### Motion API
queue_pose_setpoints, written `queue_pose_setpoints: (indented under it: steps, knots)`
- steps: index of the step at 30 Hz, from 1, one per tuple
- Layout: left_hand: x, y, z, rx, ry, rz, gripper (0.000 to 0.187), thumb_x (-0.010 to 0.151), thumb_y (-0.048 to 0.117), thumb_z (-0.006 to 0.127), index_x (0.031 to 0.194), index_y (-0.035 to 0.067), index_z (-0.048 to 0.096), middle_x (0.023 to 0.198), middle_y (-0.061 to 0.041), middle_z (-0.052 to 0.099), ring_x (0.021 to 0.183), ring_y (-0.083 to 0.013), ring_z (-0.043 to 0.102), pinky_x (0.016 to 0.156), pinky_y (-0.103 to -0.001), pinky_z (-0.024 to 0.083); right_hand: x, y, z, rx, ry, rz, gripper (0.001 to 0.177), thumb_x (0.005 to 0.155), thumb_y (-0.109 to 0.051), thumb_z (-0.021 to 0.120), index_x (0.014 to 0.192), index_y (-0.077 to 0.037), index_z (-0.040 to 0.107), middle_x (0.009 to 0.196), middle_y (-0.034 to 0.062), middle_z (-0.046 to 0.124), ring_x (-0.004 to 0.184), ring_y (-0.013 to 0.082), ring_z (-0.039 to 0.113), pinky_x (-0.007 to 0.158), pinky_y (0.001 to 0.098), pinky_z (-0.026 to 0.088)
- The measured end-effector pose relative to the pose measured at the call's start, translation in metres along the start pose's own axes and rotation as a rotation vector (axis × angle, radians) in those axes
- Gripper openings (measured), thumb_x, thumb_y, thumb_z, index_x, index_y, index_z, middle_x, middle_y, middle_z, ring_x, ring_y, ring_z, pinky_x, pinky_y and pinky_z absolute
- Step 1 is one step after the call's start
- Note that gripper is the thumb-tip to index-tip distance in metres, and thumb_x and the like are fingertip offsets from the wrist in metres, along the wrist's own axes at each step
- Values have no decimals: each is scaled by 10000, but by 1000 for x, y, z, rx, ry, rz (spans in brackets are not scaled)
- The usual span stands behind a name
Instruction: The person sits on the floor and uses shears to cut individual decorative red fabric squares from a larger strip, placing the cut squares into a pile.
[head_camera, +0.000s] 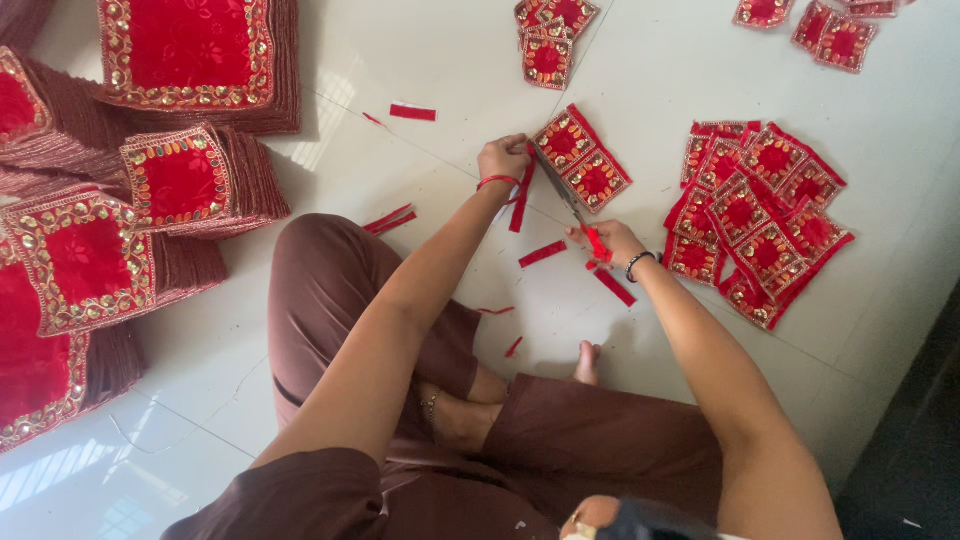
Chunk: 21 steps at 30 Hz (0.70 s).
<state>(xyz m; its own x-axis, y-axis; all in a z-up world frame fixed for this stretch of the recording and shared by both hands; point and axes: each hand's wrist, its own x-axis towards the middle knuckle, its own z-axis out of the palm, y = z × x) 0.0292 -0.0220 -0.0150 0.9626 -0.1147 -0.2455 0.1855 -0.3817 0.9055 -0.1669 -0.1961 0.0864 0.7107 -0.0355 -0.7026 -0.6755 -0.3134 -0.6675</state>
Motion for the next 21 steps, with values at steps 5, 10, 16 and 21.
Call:
queue_pose_setpoints:
  steps: [5, 10, 16, 21]
  knots:
    - [-19, 30, -26, 15, 47, 10, 355, 721, 64, 725, 1074, 56, 758, 815, -82, 790, 761, -168, 768, 753, -315, 612, -5, 3, 4, -72, 25, -8, 593, 908, -569, 740, 820, 10, 652, 516, 0, 519, 406, 104, 473, 407, 284, 379]
    - [-41, 53, -69, 674, -24, 227, 413, 836, 122, 653, 1247, 87, 680, 1412, -162, 589, 1316, -290, 529, 1096, -461, 457, -46, -4, 15, 127, -34, 75, 449, 887, -524, 698, 837, -79, 675, 504, -24, 451, 373, 117, 416, 402, 290, 372]
    - [-21, 56, -33, 955, -275, 1157, 451, 832, 186, 581, 1263, 82, 663, 1469, -167, 502, 1464, -326, 347, 1192, -552, 216, -111, 3, 42, 385, 17, 140, 501, 919, -530, 681, 731, -95, 519, 527, -8, 471, 371, 106, 384, 391, 276, 303]
    - [-73, 61, -8, 979, -385, 770, 415, 906, 263, 551, 1251, 74, 683, 1409, -175, 535, 1444, -349, 367, 1203, -518, 271, -149, 6, 66, 693, 77, 98, 453, 904, -518, 695, 780, -123, 510, 552, -36, 438, 399, 85, 386, 382, 262, 303]
